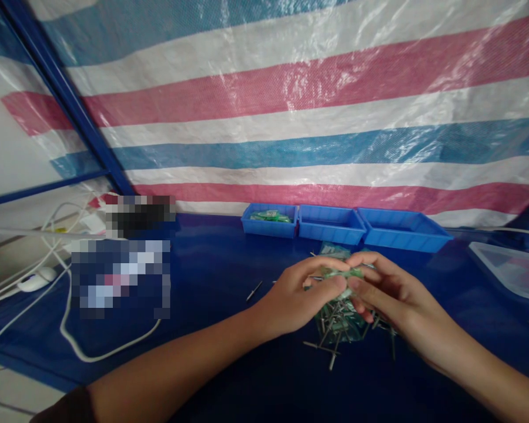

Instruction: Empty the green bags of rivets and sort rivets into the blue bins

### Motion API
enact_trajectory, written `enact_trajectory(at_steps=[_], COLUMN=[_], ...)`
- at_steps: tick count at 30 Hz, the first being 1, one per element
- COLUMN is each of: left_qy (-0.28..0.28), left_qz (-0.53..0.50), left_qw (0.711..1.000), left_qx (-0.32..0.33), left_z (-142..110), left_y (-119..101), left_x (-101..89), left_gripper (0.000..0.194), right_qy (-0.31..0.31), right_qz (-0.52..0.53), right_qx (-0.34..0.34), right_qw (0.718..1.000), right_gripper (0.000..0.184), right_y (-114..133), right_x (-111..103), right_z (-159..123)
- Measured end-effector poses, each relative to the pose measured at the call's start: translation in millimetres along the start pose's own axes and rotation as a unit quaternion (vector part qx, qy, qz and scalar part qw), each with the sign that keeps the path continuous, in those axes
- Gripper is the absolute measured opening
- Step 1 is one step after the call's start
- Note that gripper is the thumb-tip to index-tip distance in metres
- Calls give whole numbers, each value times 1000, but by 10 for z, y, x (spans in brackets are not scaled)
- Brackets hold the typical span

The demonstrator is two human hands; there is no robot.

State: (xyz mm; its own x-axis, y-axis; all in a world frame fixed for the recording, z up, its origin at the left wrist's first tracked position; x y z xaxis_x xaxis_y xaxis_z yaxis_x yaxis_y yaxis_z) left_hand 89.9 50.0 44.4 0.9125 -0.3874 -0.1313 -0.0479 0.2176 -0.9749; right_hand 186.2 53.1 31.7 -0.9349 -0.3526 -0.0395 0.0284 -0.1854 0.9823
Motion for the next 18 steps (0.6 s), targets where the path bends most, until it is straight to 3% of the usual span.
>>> enact_trajectory(at_steps=[3, 6, 9, 11, 12, 15, 18], left_qy=[-22, -58, -153, -271, -301, -356, -351], left_qz=[-64, -60, 44, 173, 198, 253, 329], left_qw=[998, 996, 987, 946, 932, 899, 877], left_qx=[-10, 11, 21, 37, 37, 28, -1], left_z=[25, 77, 178, 225, 274, 440, 586], left_y=[79, 84, 72, -9, -20, -20, 16], left_x=[-7, -136, -533, -948, -1117, -1524, -1654], left_gripper=[17, 13, 14, 15, 16, 24, 25], right_qy=[12, -10, -45, -54, -53, -47, -44], right_qz=[-44, -74, -91, -93, -92, -88, -85], right_qx=[-37, -58, -56, -42, -34, -21, -16], right_qw=[998, 996, 993, 993, 994, 995, 995], right_gripper=[30, 33, 36, 37, 38, 39, 37], right_y=[28, 50, 47, 13, -7, -49, -60], right_x=[37, 9, -82, -126, -133, -134, -131], right_z=[2, 3, 12, 20, 24, 31, 37])
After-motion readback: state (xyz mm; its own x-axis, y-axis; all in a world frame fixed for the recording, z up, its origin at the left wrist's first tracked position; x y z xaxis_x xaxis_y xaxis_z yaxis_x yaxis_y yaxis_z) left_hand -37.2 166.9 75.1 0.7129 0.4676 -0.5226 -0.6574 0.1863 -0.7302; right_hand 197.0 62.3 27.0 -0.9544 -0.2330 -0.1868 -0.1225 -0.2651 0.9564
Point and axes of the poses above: each hand's wrist, its own z-axis towards the middle knuckle, its own x-axis out of the palm, y = z × x, the point moved 10 cm from there along z, towards the middle knuckle, and after that the axes turned 5 degrees about -x, right-handed, at the moved point
